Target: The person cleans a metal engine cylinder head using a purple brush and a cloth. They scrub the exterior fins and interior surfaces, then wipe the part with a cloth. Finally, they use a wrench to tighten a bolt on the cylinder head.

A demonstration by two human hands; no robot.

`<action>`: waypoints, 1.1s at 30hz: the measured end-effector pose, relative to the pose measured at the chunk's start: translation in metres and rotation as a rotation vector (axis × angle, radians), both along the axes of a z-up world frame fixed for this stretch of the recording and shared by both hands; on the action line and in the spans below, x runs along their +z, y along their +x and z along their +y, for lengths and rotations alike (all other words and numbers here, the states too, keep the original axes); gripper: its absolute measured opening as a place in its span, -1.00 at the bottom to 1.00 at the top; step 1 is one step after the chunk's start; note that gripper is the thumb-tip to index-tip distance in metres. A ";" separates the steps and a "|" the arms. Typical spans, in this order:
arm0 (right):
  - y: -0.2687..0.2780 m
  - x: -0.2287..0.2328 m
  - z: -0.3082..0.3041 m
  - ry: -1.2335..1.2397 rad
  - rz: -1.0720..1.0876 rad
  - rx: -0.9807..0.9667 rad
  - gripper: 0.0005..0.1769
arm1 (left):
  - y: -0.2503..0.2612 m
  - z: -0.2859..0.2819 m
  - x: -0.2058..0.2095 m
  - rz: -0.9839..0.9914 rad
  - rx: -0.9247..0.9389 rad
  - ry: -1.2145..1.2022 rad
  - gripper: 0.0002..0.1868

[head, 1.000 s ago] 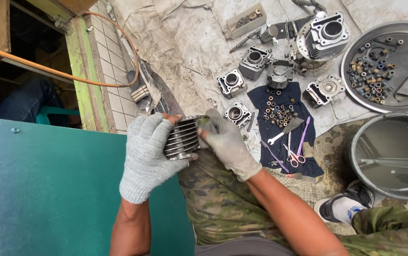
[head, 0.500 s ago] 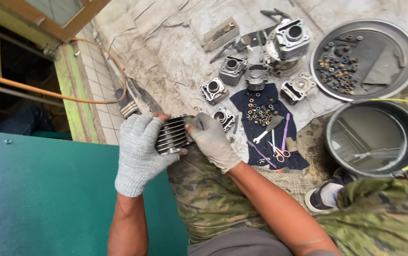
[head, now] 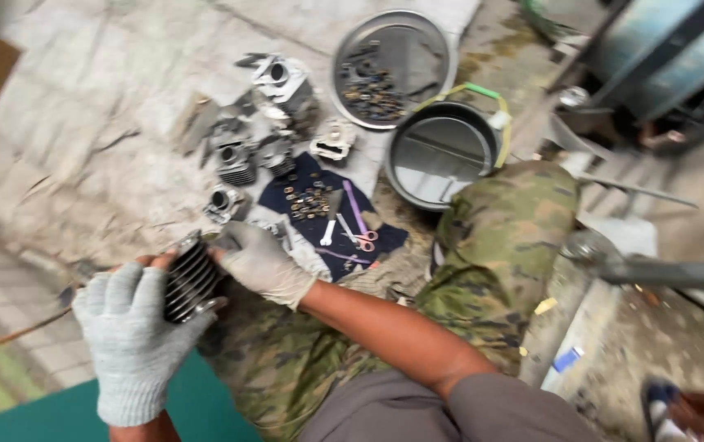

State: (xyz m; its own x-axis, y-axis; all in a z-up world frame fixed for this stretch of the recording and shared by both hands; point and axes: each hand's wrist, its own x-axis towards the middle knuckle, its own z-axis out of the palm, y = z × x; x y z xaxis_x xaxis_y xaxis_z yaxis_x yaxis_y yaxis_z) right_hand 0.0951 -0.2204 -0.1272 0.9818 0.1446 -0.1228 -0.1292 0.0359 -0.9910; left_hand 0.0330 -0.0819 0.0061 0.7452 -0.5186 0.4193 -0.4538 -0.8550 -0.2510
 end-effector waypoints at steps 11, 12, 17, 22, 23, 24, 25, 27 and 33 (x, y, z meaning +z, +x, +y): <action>-0.007 0.017 -0.027 0.731 0.195 -0.056 -0.81 | 0.011 -0.005 0.010 0.107 -0.061 -0.221 -0.02; -0.009 0.030 -0.034 0.723 0.196 -0.076 -0.81 | 0.012 0.000 0.005 0.117 -0.078 -0.229 -0.02; -0.002 0.009 -0.032 0.450 0.211 -0.160 -0.91 | 0.032 0.011 -0.028 0.099 -0.194 -0.311 0.00; 0.000 0.022 -0.070 0.038 0.003 -0.151 -0.75 | 0.070 -0.016 -0.020 0.232 -0.269 -0.376 -0.02; 0.000 0.014 -0.071 -0.115 -0.229 -0.237 -0.57 | 0.075 -0.021 -0.016 0.286 -0.274 -0.374 -0.06; -0.002 0.004 -0.076 -0.090 -0.236 -0.198 -0.57 | 0.077 -0.034 -0.012 0.274 -0.232 -0.361 -0.06; -0.004 -0.006 -0.081 0.026 -0.083 -0.237 -0.63 | 0.080 -0.045 -0.008 0.344 -0.272 -0.390 -0.11; 0.004 -0.014 -0.087 0.151 0.071 -0.222 -0.66 | 0.089 -0.057 -0.003 0.394 -0.264 -0.413 -0.17; 0.008 0.024 -0.123 -0.093 0.269 -0.275 -0.83 | 0.106 -0.076 -0.013 0.337 -0.420 -0.440 -0.25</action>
State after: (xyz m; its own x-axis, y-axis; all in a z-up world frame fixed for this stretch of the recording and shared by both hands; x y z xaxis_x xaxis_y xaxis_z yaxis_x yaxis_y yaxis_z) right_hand 0.1035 -0.3438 -0.1031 0.9134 -0.1431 -0.3812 -0.3828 0.0171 -0.9237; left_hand 0.1388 -0.1582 -0.0067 0.6455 -0.6262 0.4373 -0.7605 -0.5802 0.2917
